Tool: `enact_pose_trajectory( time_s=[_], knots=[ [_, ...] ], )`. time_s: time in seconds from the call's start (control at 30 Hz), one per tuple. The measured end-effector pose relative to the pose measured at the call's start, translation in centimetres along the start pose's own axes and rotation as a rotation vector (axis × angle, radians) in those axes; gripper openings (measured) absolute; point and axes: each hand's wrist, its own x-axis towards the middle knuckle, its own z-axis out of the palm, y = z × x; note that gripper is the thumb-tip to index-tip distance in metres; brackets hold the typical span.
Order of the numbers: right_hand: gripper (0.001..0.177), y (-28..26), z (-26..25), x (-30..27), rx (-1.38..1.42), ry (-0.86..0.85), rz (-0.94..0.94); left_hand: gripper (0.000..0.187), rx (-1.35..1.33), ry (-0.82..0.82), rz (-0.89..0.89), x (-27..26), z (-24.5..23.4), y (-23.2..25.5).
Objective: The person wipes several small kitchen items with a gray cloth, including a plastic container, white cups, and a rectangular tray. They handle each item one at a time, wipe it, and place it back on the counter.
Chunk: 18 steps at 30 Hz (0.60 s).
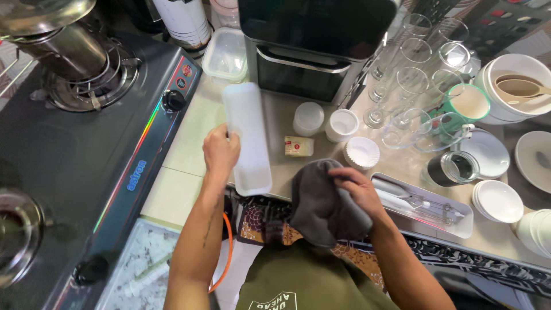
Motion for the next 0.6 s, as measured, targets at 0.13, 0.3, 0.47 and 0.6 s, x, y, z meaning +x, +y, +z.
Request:
enact_pose_trajectory(
  time_s=[0.13, 0.3, 0.47, 0.6],
  knots=[
    [0.045, -0.9, -0.5, -3.2, 0.100, -0.059, 0.127, 0.021, -0.143, -0.074, 0.119, -3.7, -0.9, 8.5],
    [0.055, -2.2, -1.8, -8.6, 0.208, -0.134, 0.031, 0.028, -0.275, -0.270, 0.191, -11.7, 2.7, 19.6],
    [0.059, -1.3, -8.8, -18.1, 0.385, 0.098, 0.077, 0.057, -0.751, -0.710, 0.232, -17.8, 7.0, 24.7],
    [0.057, -0.4, -12.9, -25.9, 0.608, 0.320, 0.029, 0.105, -0.979, -1.204, 0.343, -24.0, 8.4, 27.1]
  ],
)
